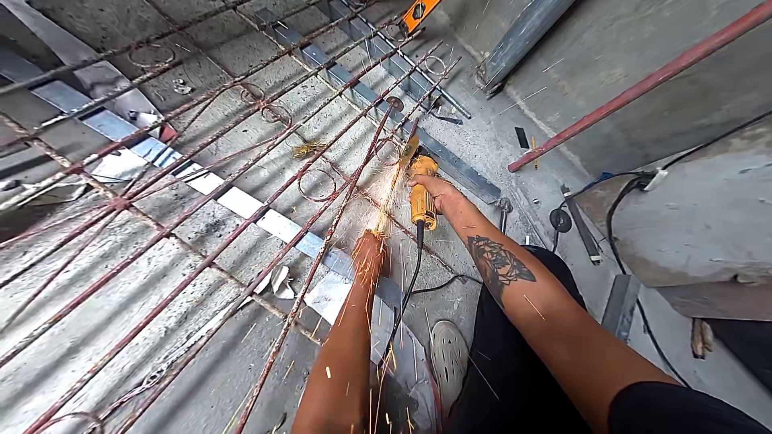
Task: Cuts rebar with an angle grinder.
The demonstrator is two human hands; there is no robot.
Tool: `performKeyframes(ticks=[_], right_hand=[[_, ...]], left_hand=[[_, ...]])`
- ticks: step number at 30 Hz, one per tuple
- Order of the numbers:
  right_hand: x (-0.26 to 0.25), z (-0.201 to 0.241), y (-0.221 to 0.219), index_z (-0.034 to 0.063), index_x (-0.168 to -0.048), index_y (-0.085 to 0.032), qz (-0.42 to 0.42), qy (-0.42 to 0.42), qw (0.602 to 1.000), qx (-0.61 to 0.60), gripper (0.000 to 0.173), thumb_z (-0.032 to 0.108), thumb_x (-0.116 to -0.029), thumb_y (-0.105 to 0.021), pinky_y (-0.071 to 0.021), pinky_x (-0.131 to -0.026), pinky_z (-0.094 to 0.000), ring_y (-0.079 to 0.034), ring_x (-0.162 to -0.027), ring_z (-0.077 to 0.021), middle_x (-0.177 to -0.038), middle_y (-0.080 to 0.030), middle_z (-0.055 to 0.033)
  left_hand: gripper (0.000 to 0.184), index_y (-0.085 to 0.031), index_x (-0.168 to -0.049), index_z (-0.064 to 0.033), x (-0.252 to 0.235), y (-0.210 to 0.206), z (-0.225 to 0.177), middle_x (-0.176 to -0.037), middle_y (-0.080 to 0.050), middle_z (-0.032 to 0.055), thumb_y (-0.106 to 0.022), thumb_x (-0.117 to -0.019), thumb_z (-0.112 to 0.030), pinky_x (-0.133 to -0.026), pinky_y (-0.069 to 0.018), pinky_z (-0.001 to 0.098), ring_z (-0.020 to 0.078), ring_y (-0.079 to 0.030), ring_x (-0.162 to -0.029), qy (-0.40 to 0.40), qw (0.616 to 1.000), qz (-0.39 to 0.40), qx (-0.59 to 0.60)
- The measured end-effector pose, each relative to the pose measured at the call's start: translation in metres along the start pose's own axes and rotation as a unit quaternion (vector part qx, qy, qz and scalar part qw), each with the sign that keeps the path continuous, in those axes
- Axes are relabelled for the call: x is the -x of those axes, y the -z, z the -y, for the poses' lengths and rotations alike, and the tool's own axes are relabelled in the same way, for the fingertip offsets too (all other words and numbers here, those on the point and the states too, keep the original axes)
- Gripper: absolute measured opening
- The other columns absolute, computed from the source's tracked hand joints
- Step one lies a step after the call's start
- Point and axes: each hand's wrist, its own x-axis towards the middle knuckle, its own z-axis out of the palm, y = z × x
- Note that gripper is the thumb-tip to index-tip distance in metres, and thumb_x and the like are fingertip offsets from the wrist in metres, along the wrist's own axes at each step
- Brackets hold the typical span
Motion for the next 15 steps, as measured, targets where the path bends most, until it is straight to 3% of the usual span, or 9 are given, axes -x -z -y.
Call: performKeyframes(ticks=[2,4,9,13,15], right_hand=[[-0.004,0.000,0.001,0.0066,-0.134,-0.054,0.007,0.019,1.000,-0.004,0.046,0.017,-0.0919,-0.071,-0.0589,-0.069,-0.0411,-0.065,-0.076,-0.0236,-0.098,-0.064,-0.0142],[-0.008,0.000,0.002,0.0066,-0.131,-0.055,0.005,0.023,1.000,-0.013,0.045,0.017,-0.0907,-0.071,-0.0589,-0.068,-0.0413,-0.065,-0.075,-0.0235,-0.097,-0.064,-0.0143],[-0.014,0.003,0.002,0.0063,-0.134,-0.054,0.001,0.013,1.000,-0.013,0.049,0.018,-0.0902,-0.072,-0.0598,-0.070,-0.0420,-0.067,-0.078,-0.0252,-0.100,-0.065,-0.0161],[-0.009,0.002,-0.001,0.0066,-0.134,-0.053,-0.003,0.008,1.000,-0.012,0.048,0.018,-0.0909,-0.071,-0.0594,-0.070,-0.0423,-0.066,-0.077,-0.0256,-0.100,-0.063,-0.0161],[-0.001,0.000,-0.003,0.0072,-0.136,-0.052,-0.005,0.011,1.000,0.001,0.052,0.018,-0.0897,-0.072,-0.0592,-0.070,-0.0438,-0.066,-0.080,-0.0264,-0.103,-0.064,-0.0168]], left_hand=[[0.044,-0.053,-0.145,0.0035,0.000,-0.002,0.001,-0.146,-0.055,0.0258,-0.045,-0.1087,-0.021,-0.116,-0.0385,0.0531,0.0378,-0.050,-0.140,0.016,0.999,-0.004,0.027],[0.043,-0.056,-0.141,0.0002,-0.006,-0.005,0.002,-0.137,-0.061,0.0253,-0.048,-0.1070,-0.024,-0.108,-0.0467,0.0569,0.0395,-0.058,-0.131,0.040,0.999,-0.010,0.030],[0.041,-0.061,-0.137,-0.0069,-0.013,-0.012,0.007,-0.128,-0.068,0.0210,-0.048,-0.1082,-0.033,-0.102,-0.0512,0.0563,0.0363,-0.065,-0.122,0.054,0.995,-0.029,0.082],[0.042,-0.057,-0.141,0.0011,0.000,-0.006,0.002,-0.139,-0.060,0.0246,-0.041,-0.1109,-0.023,-0.111,-0.0438,0.0536,0.0375,-0.056,-0.134,0.049,0.992,-0.037,0.112],[0.042,-0.056,-0.141,0.0025,0.003,-0.006,0.003,-0.140,-0.059,0.0258,-0.045,-0.1088,-0.021,-0.112,-0.0430,0.0549,0.0390,-0.054,-0.134,0.029,0.994,-0.043,0.096]])
